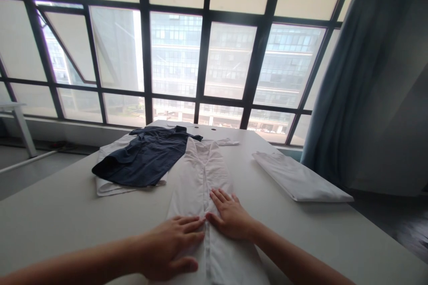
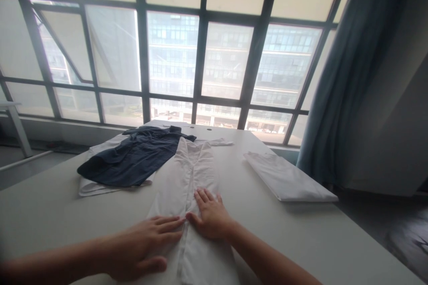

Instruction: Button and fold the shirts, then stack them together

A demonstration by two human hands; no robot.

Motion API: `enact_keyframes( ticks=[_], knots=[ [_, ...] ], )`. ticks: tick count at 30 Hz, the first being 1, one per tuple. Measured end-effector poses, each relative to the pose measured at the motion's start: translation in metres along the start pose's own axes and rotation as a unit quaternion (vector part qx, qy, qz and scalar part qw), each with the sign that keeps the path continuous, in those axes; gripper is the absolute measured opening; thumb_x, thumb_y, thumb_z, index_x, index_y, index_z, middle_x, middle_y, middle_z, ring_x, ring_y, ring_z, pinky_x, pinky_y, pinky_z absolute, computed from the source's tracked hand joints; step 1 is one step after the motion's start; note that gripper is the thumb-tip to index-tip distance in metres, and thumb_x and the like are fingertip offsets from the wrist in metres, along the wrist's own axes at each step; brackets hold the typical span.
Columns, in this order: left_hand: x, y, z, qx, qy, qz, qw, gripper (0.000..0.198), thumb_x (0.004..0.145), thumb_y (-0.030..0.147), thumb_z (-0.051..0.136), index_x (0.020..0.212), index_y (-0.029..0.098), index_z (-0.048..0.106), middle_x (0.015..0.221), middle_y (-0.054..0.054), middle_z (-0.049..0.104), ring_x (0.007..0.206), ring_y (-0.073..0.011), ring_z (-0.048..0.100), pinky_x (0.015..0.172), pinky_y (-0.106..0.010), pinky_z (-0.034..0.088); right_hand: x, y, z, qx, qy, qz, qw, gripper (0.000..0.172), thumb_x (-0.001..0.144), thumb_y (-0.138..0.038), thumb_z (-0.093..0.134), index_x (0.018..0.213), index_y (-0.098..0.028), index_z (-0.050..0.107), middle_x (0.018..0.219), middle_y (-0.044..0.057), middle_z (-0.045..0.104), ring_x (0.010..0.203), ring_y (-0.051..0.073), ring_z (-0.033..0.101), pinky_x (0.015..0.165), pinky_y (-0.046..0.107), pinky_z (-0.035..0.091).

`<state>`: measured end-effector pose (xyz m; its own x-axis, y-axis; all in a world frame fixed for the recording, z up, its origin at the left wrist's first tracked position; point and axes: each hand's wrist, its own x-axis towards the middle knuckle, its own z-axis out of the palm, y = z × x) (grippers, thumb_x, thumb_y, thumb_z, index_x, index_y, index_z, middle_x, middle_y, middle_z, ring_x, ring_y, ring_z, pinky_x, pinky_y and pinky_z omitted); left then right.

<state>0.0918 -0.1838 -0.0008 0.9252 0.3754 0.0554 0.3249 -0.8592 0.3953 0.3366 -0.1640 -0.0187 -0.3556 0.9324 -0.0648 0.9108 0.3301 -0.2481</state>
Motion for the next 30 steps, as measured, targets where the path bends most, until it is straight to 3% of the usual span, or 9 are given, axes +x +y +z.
enact_keyframes(
  ticks=[3,5,7,10,14,16,19,24,30],
  knots=[
    [0.008,-0.019,-0.013,-0.028,0.055,0.020,0.998,0.043,0.102,0.044,0.036,0.123,0.024,0.067,0.125,-0.009,0.070,0.115,-0.0217,0.065,0.104,-0.034,0.047,-0.010,-0.012,-0.015,-0.005,0.014,-0.042,0.999,0.066,0.090,-0.060,0.049,0.138,-0.016,0.058,0.145,0.018,0.053,0.133,0.037,0.047,0.108,0.052,0.036],
    [0.012,-0.039,-0.014,0.019,0.078,0.008,0.997,0.043,0.099,0.046,0.043,0.128,0.022,0.064,0.132,-0.011,0.065,0.123,-0.0251,0.060,0.109,-0.039,0.043,-0.011,-0.013,-0.025,0.016,0.016,-0.073,0.997,0.050,0.091,-0.057,0.050,0.115,-0.019,0.073,0.117,0.014,0.071,0.108,0.030,0.064,0.094,0.041,0.047],
    [0.014,-0.057,-0.008,0.084,0.075,-0.024,0.993,0.057,0.095,0.053,0.047,0.141,0.019,0.054,0.149,-0.015,0.049,0.139,-0.0320,0.043,0.116,-0.049,0.033,-0.005,-0.007,-0.029,0.044,0.038,-0.068,0.996,0.039,0.093,-0.049,0.050,0.101,-0.020,0.075,0.100,0.010,0.075,0.091,0.024,0.068,0.083,0.035,0.050],
    [0.017,-0.071,0.003,0.134,0.051,-0.049,0.988,0.073,0.093,0.060,0.047,0.150,0.015,0.042,0.156,-0.019,0.037,0.144,-0.0376,0.034,0.115,-0.054,0.032,0.009,0.005,-0.024,0.053,0.128,-0.054,0.989,0.028,0.092,-0.036,0.056,0.106,-0.018,0.072,0.106,0.011,0.072,0.098,0.024,0.067,0.088,0.034,0.048],
    [0.034,-0.086,-0.005,0.115,0.064,-0.010,0.991,0.041,0.098,0.044,0.044,0.129,0.025,0.064,0.132,-0.009,0.065,0.120,-0.0261,0.062,0.104,-0.038,0.047,0.019,0.002,-0.006,0.053,0.194,-0.098,0.975,0.027,0.094,-0.034,0.055,0.112,-0.018,0.068,0.114,0.011,0.069,0.108,0.025,0.063,0.098,0.041,0.044],
    [0.052,-0.108,-0.015,0.114,0.103,-0.029,0.988,0.039,0.102,0.035,0.037,0.123,0.023,0.067,0.124,-0.008,0.070,0.114,-0.0222,0.064,0.102,-0.035,0.048,0.017,-0.007,0.002,0.053,0.199,-0.129,0.970,0.029,0.095,-0.037,0.053,0.112,-0.019,0.068,0.115,0.011,0.069,0.108,0.026,0.062,0.100,0.044,0.042],
    [0.085,-0.160,-0.026,0.170,0.107,-0.052,0.978,0.051,0.102,0.040,0.037,0.141,0.012,0.052,0.148,-0.017,0.050,0.138,-0.0278,0.045,0.116,-0.043,0.033,0.010,-0.017,0.009,0.059,0.152,-0.200,0.966,0.044,0.092,-0.048,0.057,0.125,-0.020,0.063,0.133,0.013,0.062,0.122,0.029,0.056,0.108,0.046,0.037],
    [0.134,-0.241,-0.034,0.171,0.035,-0.204,0.963,0.066,0.103,0.049,0.022,0.154,0.007,0.032,0.162,-0.019,0.019,0.151,-0.0296,0.016,0.121,-0.048,0.020,0.001,-0.015,0.007,0.087,0.031,-0.259,0.961,0.070,0.092,-0.064,0.050,0.150,-0.026,0.042,0.157,0.011,0.039,0.146,0.028,0.031,0.123,0.046,0.013],
    [0.168,-0.282,-0.046,0.179,0.036,-0.278,0.943,0.064,0.103,0.047,0.020,0.158,0.013,0.025,0.164,-0.015,0.011,0.152,-0.0290,0.010,0.120,-0.054,0.015,0.000,-0.012,-0.003,0.103,0.002,-0.256,0.961,0.076,0.092,-0.067,0.046,0.154,-0.024,0.035,0.160,0.012,0.032,0.149,0.027,0.024,0.123,0.046,0.007]
  ],
)
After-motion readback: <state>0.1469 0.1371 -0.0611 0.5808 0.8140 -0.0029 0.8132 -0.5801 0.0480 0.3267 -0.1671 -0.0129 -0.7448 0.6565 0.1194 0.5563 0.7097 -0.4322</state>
